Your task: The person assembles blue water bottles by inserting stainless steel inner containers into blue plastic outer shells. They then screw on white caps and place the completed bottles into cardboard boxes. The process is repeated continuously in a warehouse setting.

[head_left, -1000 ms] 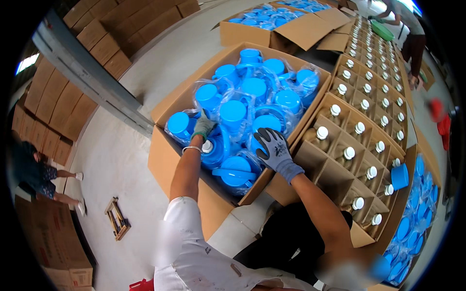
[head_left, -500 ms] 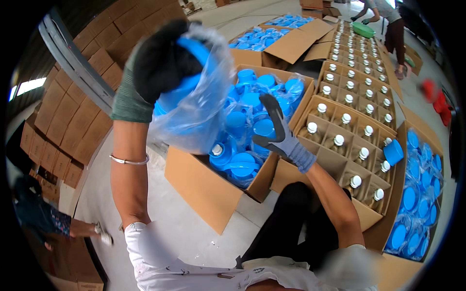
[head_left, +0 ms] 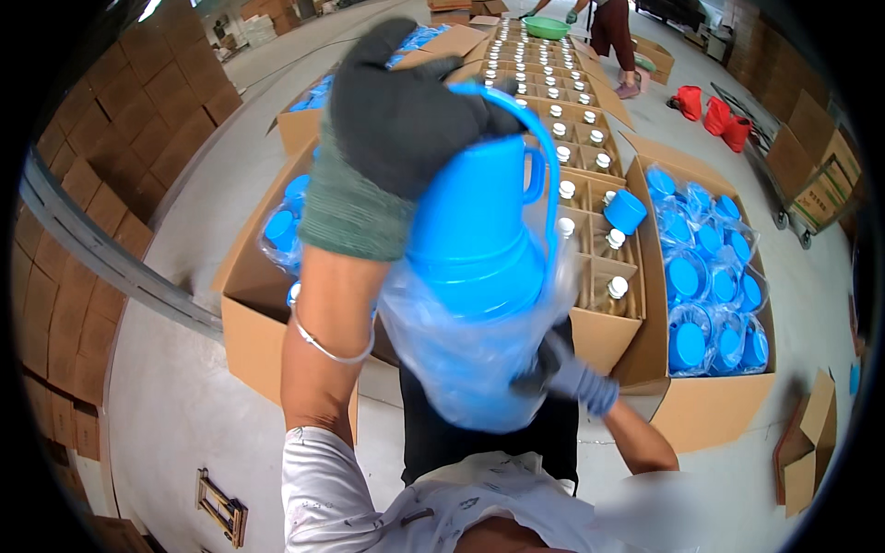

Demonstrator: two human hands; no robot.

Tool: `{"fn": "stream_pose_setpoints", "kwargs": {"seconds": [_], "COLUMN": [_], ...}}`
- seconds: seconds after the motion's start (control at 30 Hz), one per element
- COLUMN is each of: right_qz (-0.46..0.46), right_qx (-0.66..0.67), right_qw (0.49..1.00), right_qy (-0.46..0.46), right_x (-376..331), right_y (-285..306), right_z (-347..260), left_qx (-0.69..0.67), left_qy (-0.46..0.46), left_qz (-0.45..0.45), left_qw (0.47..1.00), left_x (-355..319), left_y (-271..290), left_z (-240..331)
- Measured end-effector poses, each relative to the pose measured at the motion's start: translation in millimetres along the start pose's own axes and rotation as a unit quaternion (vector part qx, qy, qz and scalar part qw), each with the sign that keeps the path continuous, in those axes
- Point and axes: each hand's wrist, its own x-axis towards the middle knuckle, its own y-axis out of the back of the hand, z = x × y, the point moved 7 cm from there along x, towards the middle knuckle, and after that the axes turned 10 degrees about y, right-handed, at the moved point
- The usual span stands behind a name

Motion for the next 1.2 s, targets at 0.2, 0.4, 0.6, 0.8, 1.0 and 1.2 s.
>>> {"fn": "stream_pose_setpoints", "kwargs": {"seconds": [0.2, 0.4, 0.6, 0.8, 1.0, 1.2], "right_qz": [0.008, 0.239, 0.188, 0.218, 0.266, 0.217], "right_qx": [0.026, 0.138, 0.093, -0.005, -0.283, 0.071], "right_qw": [0.991, 0.961, 0.978, 0.969, 0.914, 0.969], "right_qy": [-0.132, -0.014, 0.004, 0.118, 0.120, 0.093], "right_x": [-50, 60, 73, 88, 102, 125], "right_y": [63, 100, 88, 84, 69, 72], "right_z": [14, -31, -33, -33, -24, -3], "left_qx": [-0.699, -0.535, -0.756, -0.872, -0.640, -0.455], "left_qy": [0.417, 0.367, 0.507, 0.402, 0.329, 0.087], "left_qz": [-0.069, -0.257, -0.409, -0.233, -0.510, -0.477], "left_qw": [0.577, 0.716, 0.064, 0.154, 0.471, 0.747], "left_x": [-53, -45, -77, -99, -128, -105], "left_y": [-89, -108, -115, -103, -174, -147], "left_z": [53, 82, 77, 51, 58, 55]}}
